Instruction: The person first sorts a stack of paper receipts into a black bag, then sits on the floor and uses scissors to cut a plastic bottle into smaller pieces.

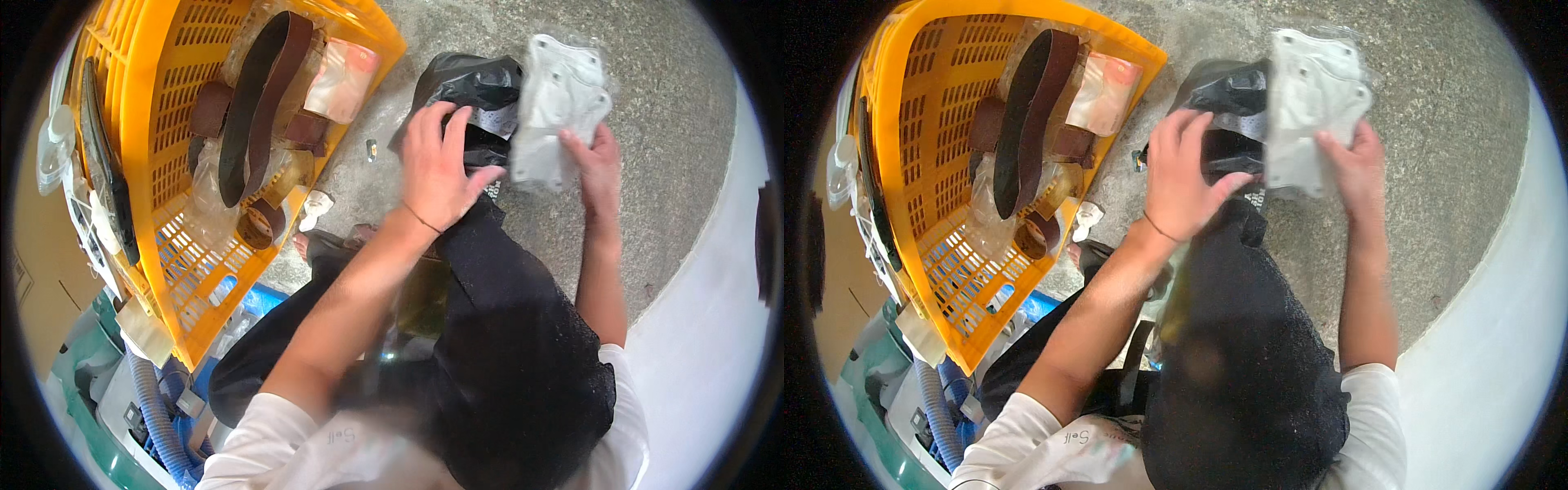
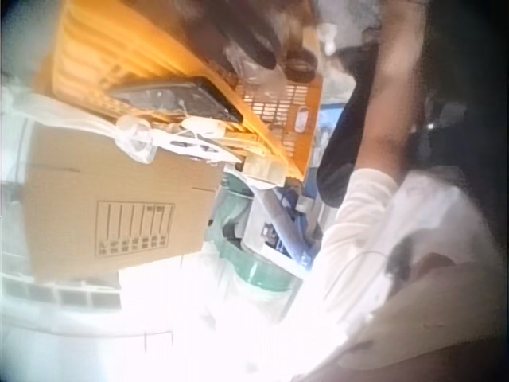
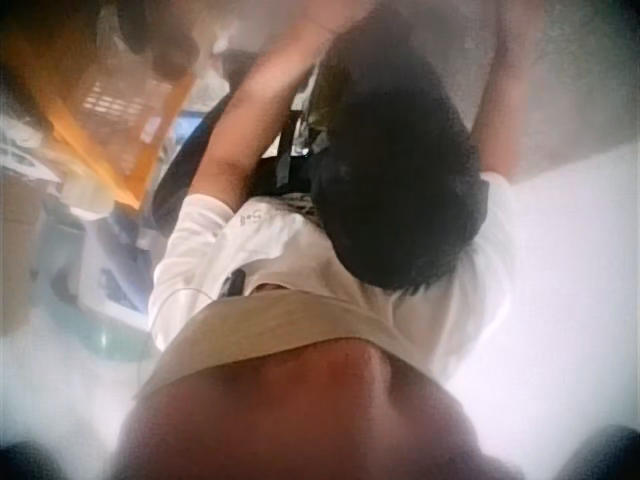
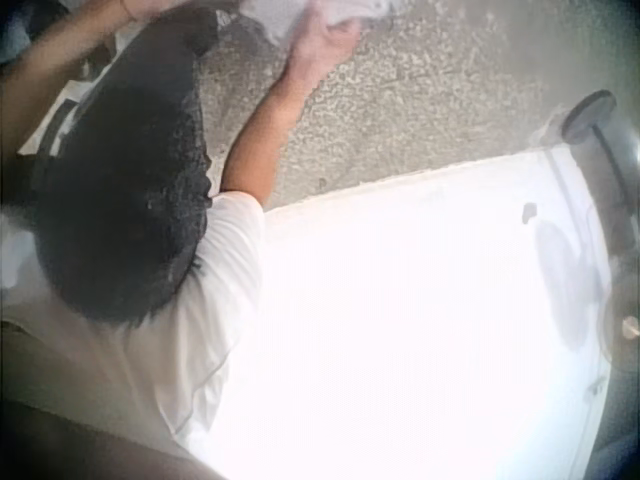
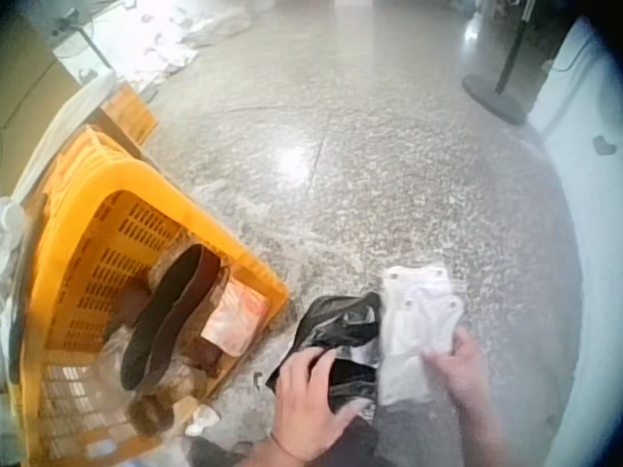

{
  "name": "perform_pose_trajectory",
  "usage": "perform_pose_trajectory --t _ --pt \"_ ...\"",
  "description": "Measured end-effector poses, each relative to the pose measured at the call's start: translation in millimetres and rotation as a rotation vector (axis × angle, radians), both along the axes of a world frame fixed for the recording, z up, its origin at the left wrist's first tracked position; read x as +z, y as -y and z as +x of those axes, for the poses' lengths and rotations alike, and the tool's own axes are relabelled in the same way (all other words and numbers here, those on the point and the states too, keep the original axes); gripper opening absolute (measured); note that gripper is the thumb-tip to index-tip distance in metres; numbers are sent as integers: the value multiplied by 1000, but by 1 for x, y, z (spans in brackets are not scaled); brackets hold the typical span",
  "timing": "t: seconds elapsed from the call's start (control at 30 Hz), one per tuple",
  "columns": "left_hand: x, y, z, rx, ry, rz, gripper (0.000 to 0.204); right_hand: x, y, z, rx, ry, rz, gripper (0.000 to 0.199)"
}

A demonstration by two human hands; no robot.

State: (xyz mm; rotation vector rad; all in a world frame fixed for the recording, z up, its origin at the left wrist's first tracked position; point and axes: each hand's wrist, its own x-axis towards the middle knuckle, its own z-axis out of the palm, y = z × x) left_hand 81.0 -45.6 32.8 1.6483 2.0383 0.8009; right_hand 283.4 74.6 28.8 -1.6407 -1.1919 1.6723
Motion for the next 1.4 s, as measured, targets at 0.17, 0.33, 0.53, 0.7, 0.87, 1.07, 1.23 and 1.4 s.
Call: perform_pose_trajectory --t 0.17,0.33,0.53,0.7,0.87,1.07,1.23,1.4 --pt "-23 4 -40 77 -212 -144 63 4 -1 19 515 504 446 25" --pt "-25 -15 -59 498 840 7 35 -14 18 -33 635 130 670 24" --pt "-31 -15 -62 426 629 -10 42 -14 10 -84 517 424 368 25" --pt "-35 -7 -58 459 787 50 44 7 16 -72 53 -44 366 26" --pt "-24 -16 -66 552 1119 48 44 -32 28 -73 444 151 287 24" --pt "-10 -19 -68 437 895 6 47 -81 23 -58 942 569 520 22" --pt "5 -20 -52 303 751 -39 53 -77 13 -74 776 775 638 24" --pt "13 -9 -51 100 449 20 58 -43 16 -55 595 662 548 29"
